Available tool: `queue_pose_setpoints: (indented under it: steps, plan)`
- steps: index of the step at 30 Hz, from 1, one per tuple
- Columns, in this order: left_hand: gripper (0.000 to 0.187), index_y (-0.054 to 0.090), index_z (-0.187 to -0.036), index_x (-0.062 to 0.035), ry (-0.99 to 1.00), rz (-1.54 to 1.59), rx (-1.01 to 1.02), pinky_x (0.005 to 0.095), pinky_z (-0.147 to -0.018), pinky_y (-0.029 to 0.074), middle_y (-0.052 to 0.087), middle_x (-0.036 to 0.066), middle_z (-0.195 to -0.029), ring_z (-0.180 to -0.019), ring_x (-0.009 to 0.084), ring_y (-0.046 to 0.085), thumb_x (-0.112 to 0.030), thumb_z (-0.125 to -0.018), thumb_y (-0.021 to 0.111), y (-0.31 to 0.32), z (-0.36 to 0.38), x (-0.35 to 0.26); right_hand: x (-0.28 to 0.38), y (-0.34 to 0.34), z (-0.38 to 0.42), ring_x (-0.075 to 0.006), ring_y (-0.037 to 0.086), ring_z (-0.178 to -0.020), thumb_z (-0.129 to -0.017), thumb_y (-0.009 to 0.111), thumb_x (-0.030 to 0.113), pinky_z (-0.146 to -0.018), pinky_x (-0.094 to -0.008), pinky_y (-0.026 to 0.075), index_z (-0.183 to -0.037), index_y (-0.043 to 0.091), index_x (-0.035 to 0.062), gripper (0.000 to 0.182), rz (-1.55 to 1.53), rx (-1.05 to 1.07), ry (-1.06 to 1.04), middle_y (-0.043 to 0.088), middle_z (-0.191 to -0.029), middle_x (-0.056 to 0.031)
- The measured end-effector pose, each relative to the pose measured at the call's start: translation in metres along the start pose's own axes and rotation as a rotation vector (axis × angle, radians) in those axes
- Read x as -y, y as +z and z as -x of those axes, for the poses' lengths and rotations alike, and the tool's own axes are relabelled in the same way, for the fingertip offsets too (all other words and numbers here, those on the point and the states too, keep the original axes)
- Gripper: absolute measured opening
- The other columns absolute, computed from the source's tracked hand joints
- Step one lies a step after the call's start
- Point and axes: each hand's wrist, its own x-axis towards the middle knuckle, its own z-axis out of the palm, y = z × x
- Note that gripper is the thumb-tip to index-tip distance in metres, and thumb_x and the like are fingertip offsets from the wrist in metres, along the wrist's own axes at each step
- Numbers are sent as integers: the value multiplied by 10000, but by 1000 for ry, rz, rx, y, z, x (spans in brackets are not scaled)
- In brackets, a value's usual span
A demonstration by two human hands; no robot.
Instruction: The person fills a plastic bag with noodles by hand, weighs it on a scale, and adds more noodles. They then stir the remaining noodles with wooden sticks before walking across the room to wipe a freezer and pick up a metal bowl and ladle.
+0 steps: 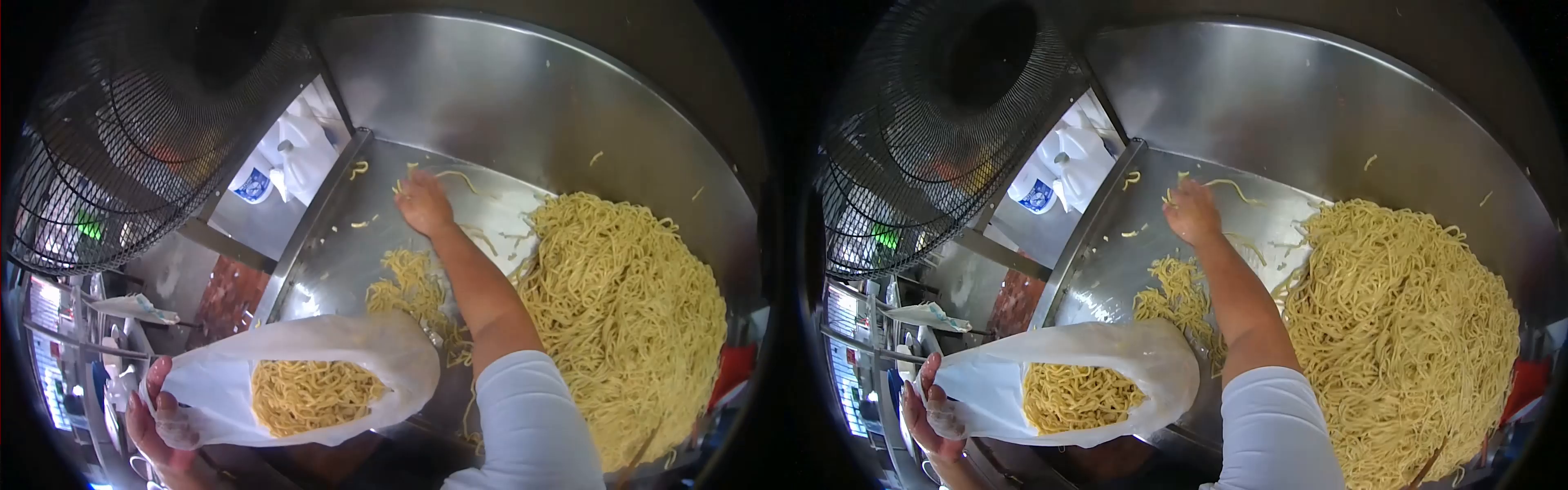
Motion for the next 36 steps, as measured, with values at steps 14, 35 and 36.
queue_pose_setpoints:
  steps: [14, 35, 36]
  plan:
    - [619, 432, -1387, 98, -14, 159, 360, 307, -906, 511, 709, 123, -991, -942, 186, 668, -393, -1011, 457, -5, -17, -23, -1, -102, 55, -308, 661, -973, -823, 618, 166, -837, -415, 526, -992, 729, 157, 203, 55, 174, -150, 686, -1033, -96]
    - [736, 279, -1436, 132, -111, -36, 169, 269, -374, 286, 362, -38, -578, -417, 85, 315, -426, -993, 462, 21, 9, -2, 79, -34, 155, -330, 399, -1358, -842, 655, 341, -1109, -531, 306, -1215, 655, 185, 405, -23, 255, -367, 536, -1361, -129]
    - [749, 271, -1434, 137, -98, -79, 241, 263, -368, 282, 378, -33, -587, -418, 84, 326, -434, -991, 466, 27, 12, -8, 79, -34, 151, -317, 453, -1290, -854, 619, 297, -1050, -513, 366, -1121, 675, 178, 298, -58, 324, -316, 572, -1266, -99]
